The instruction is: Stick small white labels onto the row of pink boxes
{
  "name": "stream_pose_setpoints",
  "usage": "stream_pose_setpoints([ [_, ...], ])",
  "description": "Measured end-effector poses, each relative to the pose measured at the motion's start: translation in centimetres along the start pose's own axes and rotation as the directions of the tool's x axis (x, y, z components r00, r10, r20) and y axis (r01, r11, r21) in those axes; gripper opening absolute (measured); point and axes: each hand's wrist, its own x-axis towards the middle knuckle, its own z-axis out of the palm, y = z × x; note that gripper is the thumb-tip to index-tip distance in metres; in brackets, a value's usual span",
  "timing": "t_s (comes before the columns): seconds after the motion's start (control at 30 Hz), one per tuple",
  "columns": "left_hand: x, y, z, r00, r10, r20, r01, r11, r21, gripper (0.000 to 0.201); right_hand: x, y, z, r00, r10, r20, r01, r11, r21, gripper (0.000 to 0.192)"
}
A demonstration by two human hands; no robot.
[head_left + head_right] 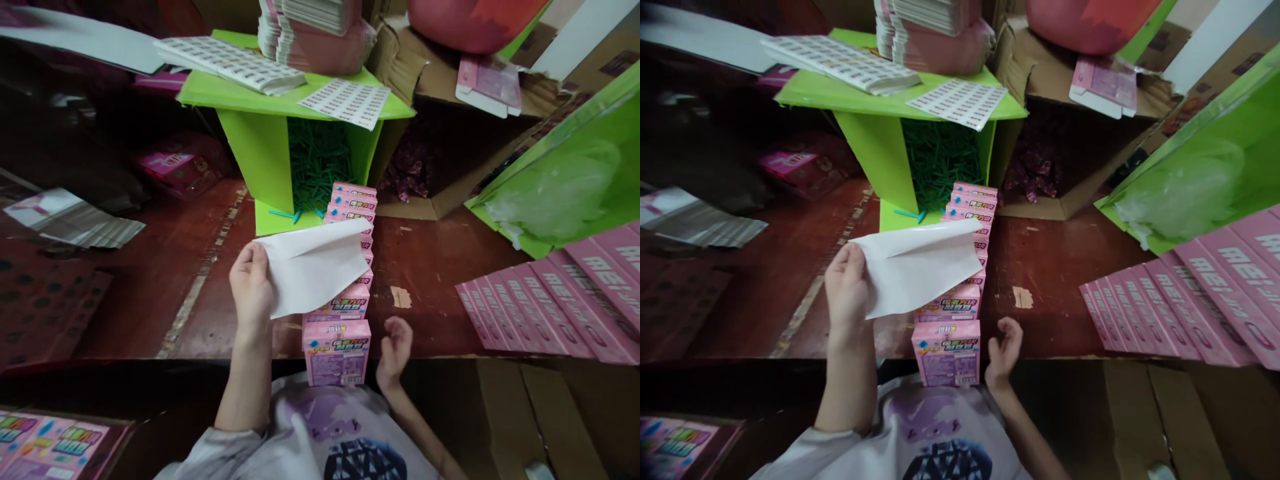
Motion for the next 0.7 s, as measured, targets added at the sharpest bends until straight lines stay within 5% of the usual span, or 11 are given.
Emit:
stream_pose_setpoints([
  [0.07, -0.5, 0.3, 0.4, 0.998, 0.021, 0.057, -0.021, 1.000, 0.001, 0.034, 4.3, -2.2, 0.7, 0.990, -0.047, -0.136, 0.059, 0.995, 0.084, 0.025],
  [0.1, -0.6, 0.5, 0.5, 0.996, 0.033, 0.083, -0.033, 0.999, -0.002, 0.036, 6.7, -3.6, 1.2, 0.994, -0.032, -0.106, 0.043, 0.994, 0.103, 0.025],
  [0.17, -0.6, 0.9, 0.7, 0.991, 0.044, 0.125, -0.042, 0.999, -0.018, 0.038, 11.2, -6.2, 2.6, 0.993, -0.021, 0.117, 0.000, 0.985, 0.170, 0.037],
  [0.3, 0.6, 1.3, 0.9, 0.988, 0.054, 0.142, -0.051, 0.998, -0.030, 0.037, 15.8, -9.8, 5.4, 0.858, -0.165, 0.487, 0.050, 0.969, 0.240, 0.085],
  [0.4, 1.1, 1.4, 1.5, 0.962, 0.272, 0.001, -0.271, 0.960, 0.070, 0.032, 15.7, -11.5, 6.8, 0.902, -0.134, 0.410, 0.084, 0.987, 0.137, 0.046],
  [0.47, 0.4, 1.4, 2.1, 0.871, 0.489, -0.052, -0.475, 0.864, 0.168, 0.042, 14.7, -13.0, 7.3, 0.939, -0.273, 0.210, 0.264, 0.962, 0.069, 0.023],
  [0.5, -0.4, 1.3, 2.4, 0.833, 0.553, -0.004, -0.545, 0.822, 0.165, 0.052, 14.0, -13.8, 7.5, 0.909, -0.404, 0.104, 0.402, 0.915, 0.035, 0.015],
  [0.57, -2.5, 1.1, 2.8, 0.801, 0.547, 0.244, -0.567, 0.823, 0.017, 0.073, 12.4, -15.4, 8.0, 0.755, -0.656, 0.001, 0.655, 0.753, -0.060, 0.017],
  [0.63, -4.5, 0.7, 3.2, 0.740, 0.454, 0.497, -0.458, 0.881, -0.122, 0.090, 10.6, -16.8, 8.6, 0.614, -0.786, 0.068, 0.787, 0.604, -0.127, 0.029],
  [0.67, -5.2, 0.6, 3.3, 0.730, 0.414, 0.543, -0.411, 0.902, -0.134, 0.093, 9.8, -17.3, 9.0, 0.571, -0.808, 0.141, 0.821, 0.559, -0.121, 0.032],
  [0.7, -5.6, 0.5, 3.4, 0.765, 0.384, 0.516, -0.385, 0.916, -0.112, 0.087, 9.0, -17.6, 9.2, 0.535, -0.812, 0.233, 0.843, 0.532, -0.080, 0.033],
])
